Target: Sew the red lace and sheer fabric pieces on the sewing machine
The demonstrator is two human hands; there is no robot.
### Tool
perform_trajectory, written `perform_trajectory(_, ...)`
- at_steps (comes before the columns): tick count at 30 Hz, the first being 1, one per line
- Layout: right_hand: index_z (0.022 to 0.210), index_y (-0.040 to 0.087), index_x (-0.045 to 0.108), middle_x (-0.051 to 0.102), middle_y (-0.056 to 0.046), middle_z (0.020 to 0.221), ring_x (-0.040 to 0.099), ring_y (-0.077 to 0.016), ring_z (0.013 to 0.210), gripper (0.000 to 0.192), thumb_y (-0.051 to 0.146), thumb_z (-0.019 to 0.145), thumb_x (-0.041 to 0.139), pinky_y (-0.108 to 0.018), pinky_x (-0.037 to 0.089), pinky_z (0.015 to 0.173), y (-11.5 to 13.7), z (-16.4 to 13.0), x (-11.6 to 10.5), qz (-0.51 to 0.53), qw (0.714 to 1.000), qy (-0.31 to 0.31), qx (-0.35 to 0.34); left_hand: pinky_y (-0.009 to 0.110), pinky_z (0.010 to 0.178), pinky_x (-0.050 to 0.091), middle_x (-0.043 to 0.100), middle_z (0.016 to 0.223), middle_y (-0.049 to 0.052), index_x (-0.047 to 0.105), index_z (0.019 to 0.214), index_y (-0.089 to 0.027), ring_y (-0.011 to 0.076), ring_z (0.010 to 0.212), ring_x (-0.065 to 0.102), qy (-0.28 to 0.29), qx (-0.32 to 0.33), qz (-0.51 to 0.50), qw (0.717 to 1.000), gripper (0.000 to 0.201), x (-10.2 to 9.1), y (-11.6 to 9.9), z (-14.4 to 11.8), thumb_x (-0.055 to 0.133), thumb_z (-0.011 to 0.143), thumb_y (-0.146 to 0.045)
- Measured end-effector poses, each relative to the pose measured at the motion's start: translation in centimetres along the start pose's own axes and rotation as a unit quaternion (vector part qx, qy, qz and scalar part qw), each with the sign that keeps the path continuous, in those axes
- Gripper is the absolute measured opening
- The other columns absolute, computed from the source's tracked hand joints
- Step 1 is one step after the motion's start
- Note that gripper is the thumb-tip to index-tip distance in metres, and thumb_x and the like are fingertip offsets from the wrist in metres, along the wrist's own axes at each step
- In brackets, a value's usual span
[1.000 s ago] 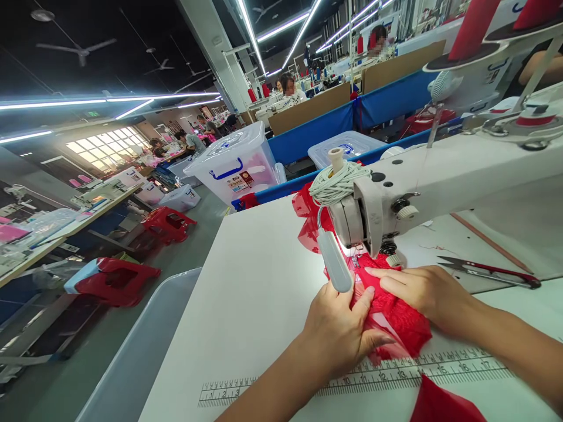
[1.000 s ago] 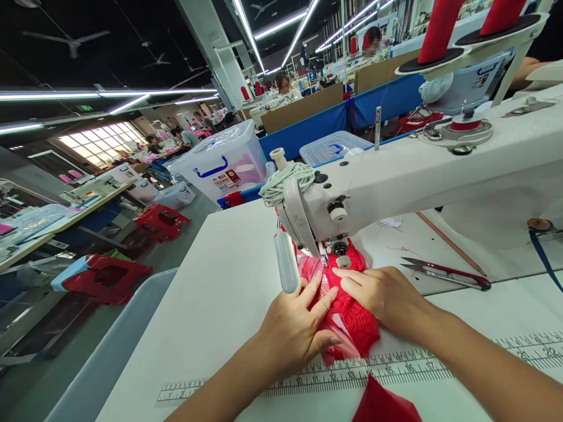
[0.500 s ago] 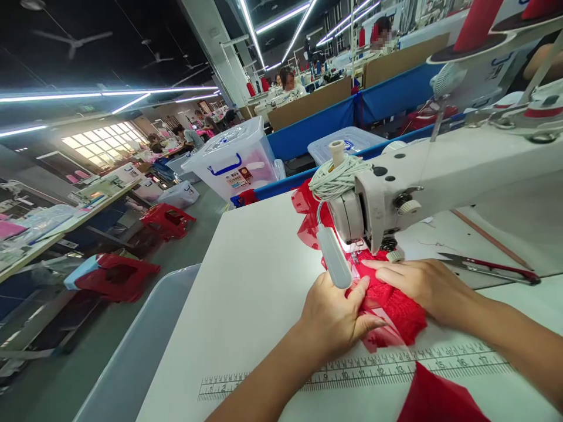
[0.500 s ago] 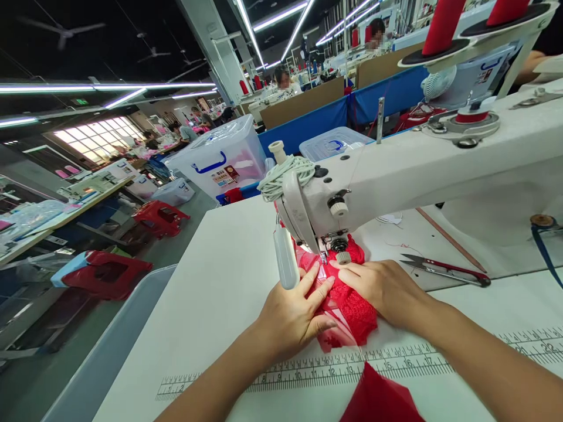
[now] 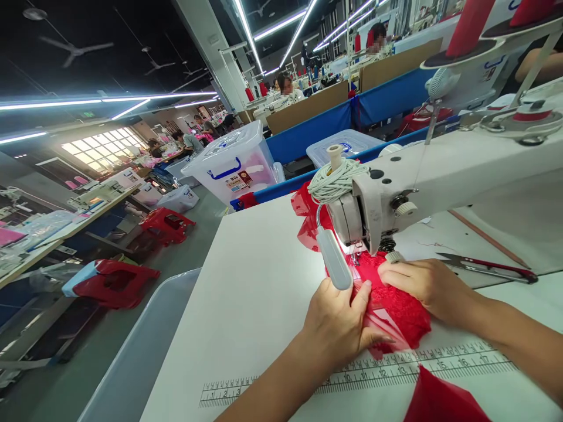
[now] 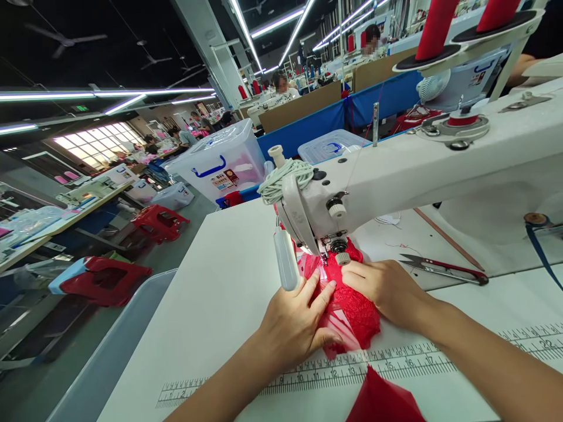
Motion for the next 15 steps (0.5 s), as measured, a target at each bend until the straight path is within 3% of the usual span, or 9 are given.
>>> perform_trajectory(5, 0.079, 0.02, 0.054, 0.065, -0.002, 0.08, 0.055, -0.0154, 0.063, 0.024, 0.013, 0.095, 0.038, -0.027, 0.034, 0.053, 0.03, 0.04, -0.06, 0.001, 1.0, 0.013, -0.003, 0.038, 0.069, 0.049, 0.067, 0.098, 0.019, 0.064, 0.12, -0.008, 0.0273, 0.085, 0.062, -0.012, 0.002, -0.011, 1.0, 0.079, -0.12, 0.04, 0.01, 0.016, 0.094, -0.065)
perform_trajectory(15, 0.083, 0.019, 0.059, 0.069, -0.005, 0.086, 0.057, -0.0173, 0.07, 0.029, 0.013, 0.097, 0.034, -0.029, 0.04, 0.059, 0.06, 0.17, -0.3, 0.003, 1.0, -0.005, -0.001, 0.036, 0.068, 0.045, 0.067, 0.104, 0.019, 0.068, 0.111, -0.011, 0.0255, 0.083, 0.062, -0.03, -0.014, 0.001, 0.999, 0.082, -0.59, 0.25, 0.52, 0.012, 0.093, -0.068)
Point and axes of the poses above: each hand's wrist, its own z-axis towards the middle knuckle, its own x-axis out of the palm, y = z × x, the point moved 5 cm from there along z, towards the middle knuckle
